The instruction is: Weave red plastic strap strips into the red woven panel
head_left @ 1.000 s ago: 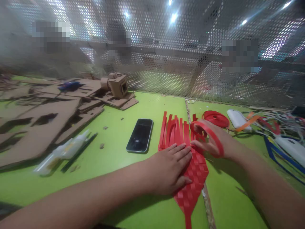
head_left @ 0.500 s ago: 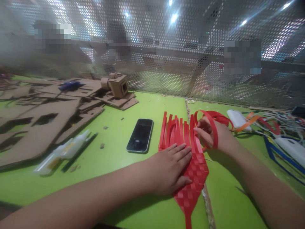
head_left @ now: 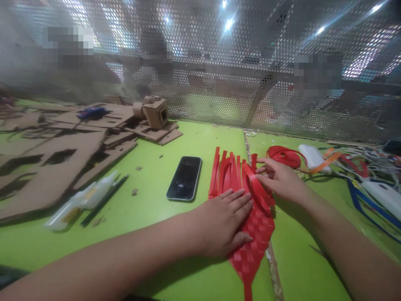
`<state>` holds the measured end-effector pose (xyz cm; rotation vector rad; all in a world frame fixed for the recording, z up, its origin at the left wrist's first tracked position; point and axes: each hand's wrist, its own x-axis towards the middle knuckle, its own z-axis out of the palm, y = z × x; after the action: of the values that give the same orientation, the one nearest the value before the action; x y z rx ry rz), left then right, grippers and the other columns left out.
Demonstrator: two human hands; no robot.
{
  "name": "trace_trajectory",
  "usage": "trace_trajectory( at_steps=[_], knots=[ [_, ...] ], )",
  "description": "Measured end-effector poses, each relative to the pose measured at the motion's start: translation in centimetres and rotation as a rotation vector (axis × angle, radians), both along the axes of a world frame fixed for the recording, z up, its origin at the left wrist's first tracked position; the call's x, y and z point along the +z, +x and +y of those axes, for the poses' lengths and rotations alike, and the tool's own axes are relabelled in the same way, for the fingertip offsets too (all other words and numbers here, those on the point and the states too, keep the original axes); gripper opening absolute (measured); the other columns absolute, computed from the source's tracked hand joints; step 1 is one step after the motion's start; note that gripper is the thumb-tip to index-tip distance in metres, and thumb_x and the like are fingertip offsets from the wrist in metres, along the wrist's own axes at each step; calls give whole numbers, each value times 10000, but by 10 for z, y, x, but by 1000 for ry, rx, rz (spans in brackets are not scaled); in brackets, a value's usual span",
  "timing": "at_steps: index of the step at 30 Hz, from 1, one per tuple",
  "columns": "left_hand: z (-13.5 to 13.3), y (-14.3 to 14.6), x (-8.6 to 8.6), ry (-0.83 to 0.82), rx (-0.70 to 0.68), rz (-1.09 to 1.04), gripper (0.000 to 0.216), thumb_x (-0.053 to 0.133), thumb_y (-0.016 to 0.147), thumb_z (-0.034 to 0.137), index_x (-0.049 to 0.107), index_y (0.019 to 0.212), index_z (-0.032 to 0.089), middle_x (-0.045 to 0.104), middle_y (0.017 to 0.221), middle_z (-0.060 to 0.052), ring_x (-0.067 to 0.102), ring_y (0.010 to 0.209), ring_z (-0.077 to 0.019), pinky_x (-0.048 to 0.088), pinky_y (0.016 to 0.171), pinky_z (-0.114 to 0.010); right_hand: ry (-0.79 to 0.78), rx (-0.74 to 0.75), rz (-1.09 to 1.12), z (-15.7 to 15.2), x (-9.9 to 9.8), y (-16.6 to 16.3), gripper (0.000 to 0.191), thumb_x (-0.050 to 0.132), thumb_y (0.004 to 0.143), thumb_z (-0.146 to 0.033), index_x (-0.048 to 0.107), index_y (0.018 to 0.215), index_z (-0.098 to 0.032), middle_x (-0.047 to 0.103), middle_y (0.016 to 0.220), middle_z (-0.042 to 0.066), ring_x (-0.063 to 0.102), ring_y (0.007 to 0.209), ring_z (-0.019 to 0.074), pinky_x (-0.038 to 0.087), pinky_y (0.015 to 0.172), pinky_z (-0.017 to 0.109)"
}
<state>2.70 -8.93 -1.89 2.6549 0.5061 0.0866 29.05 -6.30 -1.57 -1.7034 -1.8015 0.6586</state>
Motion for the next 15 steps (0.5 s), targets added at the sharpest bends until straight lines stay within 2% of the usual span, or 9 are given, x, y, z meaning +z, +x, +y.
trace_trajectory(
  at_steps=[3, 7, 9, 12, 15],
  knots=[
    [-1, 0, 1, 2, 6, 2, 786, 231, 1045, 639, 236, 1626, 111, 174, 1698, -119, 72, 1580, -273, 131, 1299, -443, -1, 92, -92, -2, 0, -1, 485, 615, 886, -288, 525, 1360, -232, 745, 967, 67, 719, 778, 234, 562, 671, 337],
    [-3, 0, 2, 14, 6, -13, 758, 254, 1054, 611, 269, 1617, 103, 234, 1688, -132, 122, 1579, -280, 148, 1296, -443, 42, 145, -97, -5, 3, -6, 632, 578, 892, -237, 338, 1477, -241, 727, 883, 36, 699, 716, 215, 535, 635, 309],
    [-2, 1, 3, 28, 1, -41, 741, 306, 1051, 590, 316, 1599, 90, 281, 1675, -152, 193, 1567, -303, 184, 1288, -455, 78, 134, -100, -6, 5, -9, 603, 585, 875, -230, 358, 1434, -234, 724, 890, 49, 702, 723, 217, 530, 634, 304],
    [5, 2, 9, 32, 25, -82, 670, 421, 1034, 532, 419, 1543, 95, 458, 1580, -180, 445, 1445, -330, 368, 1203, -473, 67, 125, -146, -5, 4, -8, 469, 590, 864, -240, 430, 1305, -234, 706, 884, 47, 673, 649, 195, 496, 580, 287],
    [18, 2, 17, -13, 82, -163, 449, 467, 1027, 392, 589, 1381, 145, 654, 1351, -140, 651, 1170, -268, 541, 997, -405, 60, 93, -142, -3, 0, -6, 461, 602, 849, -239, 400, 1263, -235, 666, 868, 26, 633, 610, 169, 481, 566, 277]
  ],
)
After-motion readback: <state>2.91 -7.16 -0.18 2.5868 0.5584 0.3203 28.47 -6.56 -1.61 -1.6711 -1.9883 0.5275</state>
